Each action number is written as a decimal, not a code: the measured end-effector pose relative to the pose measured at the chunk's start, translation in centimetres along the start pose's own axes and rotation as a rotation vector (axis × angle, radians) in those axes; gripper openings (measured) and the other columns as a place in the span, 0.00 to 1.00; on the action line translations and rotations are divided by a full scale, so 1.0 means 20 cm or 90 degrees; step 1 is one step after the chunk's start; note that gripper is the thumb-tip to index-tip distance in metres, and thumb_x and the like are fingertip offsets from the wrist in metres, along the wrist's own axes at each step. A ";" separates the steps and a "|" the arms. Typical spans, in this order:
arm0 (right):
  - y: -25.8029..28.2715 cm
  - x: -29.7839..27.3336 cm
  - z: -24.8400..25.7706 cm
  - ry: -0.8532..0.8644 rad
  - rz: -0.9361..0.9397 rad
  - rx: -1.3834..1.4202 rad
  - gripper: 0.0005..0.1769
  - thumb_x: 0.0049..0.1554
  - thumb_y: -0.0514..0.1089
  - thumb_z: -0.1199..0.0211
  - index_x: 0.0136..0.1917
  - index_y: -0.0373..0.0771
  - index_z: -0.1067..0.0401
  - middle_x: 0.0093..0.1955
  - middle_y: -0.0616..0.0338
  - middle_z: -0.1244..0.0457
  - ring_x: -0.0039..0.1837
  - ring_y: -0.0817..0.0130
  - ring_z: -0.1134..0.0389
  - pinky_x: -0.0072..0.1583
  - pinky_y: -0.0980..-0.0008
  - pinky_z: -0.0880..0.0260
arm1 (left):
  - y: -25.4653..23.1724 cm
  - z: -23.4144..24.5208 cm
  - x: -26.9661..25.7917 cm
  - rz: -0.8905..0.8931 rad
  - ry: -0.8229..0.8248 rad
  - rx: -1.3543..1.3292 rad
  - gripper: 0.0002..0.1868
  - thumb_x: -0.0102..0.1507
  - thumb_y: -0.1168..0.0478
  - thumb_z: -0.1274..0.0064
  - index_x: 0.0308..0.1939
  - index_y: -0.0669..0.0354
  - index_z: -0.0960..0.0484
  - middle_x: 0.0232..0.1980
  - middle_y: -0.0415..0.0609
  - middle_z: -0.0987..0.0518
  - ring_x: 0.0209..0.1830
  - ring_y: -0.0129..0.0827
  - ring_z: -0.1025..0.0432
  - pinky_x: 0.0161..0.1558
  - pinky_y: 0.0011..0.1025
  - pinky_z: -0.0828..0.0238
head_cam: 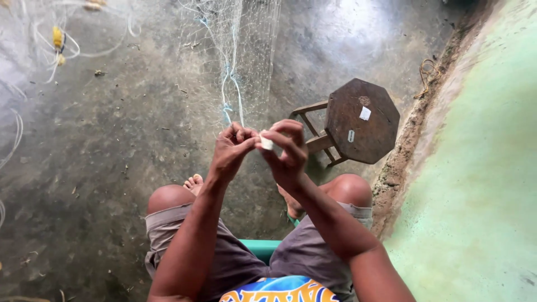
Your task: Repairing a fishing net by tying knots with a shuttle needle
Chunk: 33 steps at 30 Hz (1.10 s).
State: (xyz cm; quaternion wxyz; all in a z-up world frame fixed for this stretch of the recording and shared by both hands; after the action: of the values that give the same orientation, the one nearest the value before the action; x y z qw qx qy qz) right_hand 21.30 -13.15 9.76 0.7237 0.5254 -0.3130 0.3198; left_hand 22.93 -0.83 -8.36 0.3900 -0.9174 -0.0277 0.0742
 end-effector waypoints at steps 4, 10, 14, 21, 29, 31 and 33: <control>0.01 0.06 0.12 -0.056 -0.028 0.024 0.19 0.70 0.57 0.42 0.57 0.39 0.27 0.50 0.56 0.32 0.55 0.58 0.29 0.60 0.62 0.28 | -0.01 0.08 0.02 -0.001 -0.037 0.017 0.26 0.60 0.72 0.30 0.32 0.50 0.38 0.39 0.52 0.17 0.35 0.25 0.24 0.37 0.21 0.23; -0.32 -0.09 0.10 0.104 -0.260 0.097 0.14 0.66 0.43 0.34 0.60 0.31 0.23 0.50 0.50 0.30 0.53 0.65 0.29 0.57 0.64 0.27 | 0.00 0.11 0.03 0.003 -0.041 -0.067 0.27 0.58 0.75 0.31 0.32 0.50 0.38 0.37 0.55 0.17 0.33 0.27 0.24 0.36 0.21 0.27; -0.36 -0.11 0.07 0.238 -0.291 0.033 0.14 0.61 0.41 0.28 0.60 0.37 0.19 0.50 0.51 0.31 0.50 0.65 0.29 0.55 0.62 0.27 | -0.02 0.09 0.03 0.009 -0.049 -0.080 0.27 0.57 0.76 0.31 0.32 0.50 0.38 0.36 0.56 0.17 0.32 0.28 0.24 0.36 0.22 0.27; -0.32 -0.09 0.07 0.283 -0.209 -0.099 0.14 0.60 0.42 0.27 0.60 0.44 0.18 0.48 0.52 0.32 0.50 0.57 0.28 0.57 0.60 0.27 | 0.00 0.04 0.05 0.015 -0.030 -0.055 0.27 0.57 0.75 0.30 0.31 0.50 0.38 0.37 0.56 0.17 0.33 0.27 0.26 0.37 0.22 0.28; -0.32 -0.10 0.07 0.284 -0.211 -0.094 0.14 0.60 0.42 0.26 0.60 0.44 0.17 0.48 0.52 0.31 0.51 0.56 0.28 0.57 0.60 0.27 | 0.00 0.04 0.04 0.018 -0.028 -0.057 0.27 0.56 0.75 0.30 0.31 0.50 0.38 0.37 0.56 0.16 0.34 0.26 0.25 0.37 0.22 0.27; -0.32 -0.10 0.06 0.289 -0.210 -0.091 0.13 0.60 0.41 0.26 0.59 0.44 0.17 0.48 0.52 0.31 0.51 0.56 0.28 0.58 0.60 0.27 | 0.01 0.05 0.04 0.018 -0.027 -0.057 0.28 0.57 0.75 0.30 0.31 0.49 0.38 0.37 0.56 0.16 0.34 0.26 0.25 0.38 0.21 0.27; -0.32 -0.10 0.06 0.285 -0.209 -0.086 0.13 0.60 0.41 0.26 0.59 0.45 0.17 0.48 0.53 0.31 0.51 0.58 0.28 0.58 0.61 0.27 | 0.01 0.04 0.04 0.022 -0.022 -0.053 0.28 0.57 0.76 0.30 0.31 0.49 0.38 0.37 0.55 0.16 0.34 0.26 0.25 0.38 0.21 0.27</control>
State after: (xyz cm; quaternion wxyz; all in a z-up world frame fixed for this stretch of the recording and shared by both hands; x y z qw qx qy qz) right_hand 25.03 -16.06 4.84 0.8502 0.4361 -0.0768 0.2849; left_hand 23.59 -0.22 -9.11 0.3499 -0.9317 -0.0218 0.0956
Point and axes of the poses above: each hand's wrist, its own x-axis towards the middle knuckle, its own z-axis out of the back of the hand, y = z × x, the point moved 9 cm from there along x, towards the middle knuckle
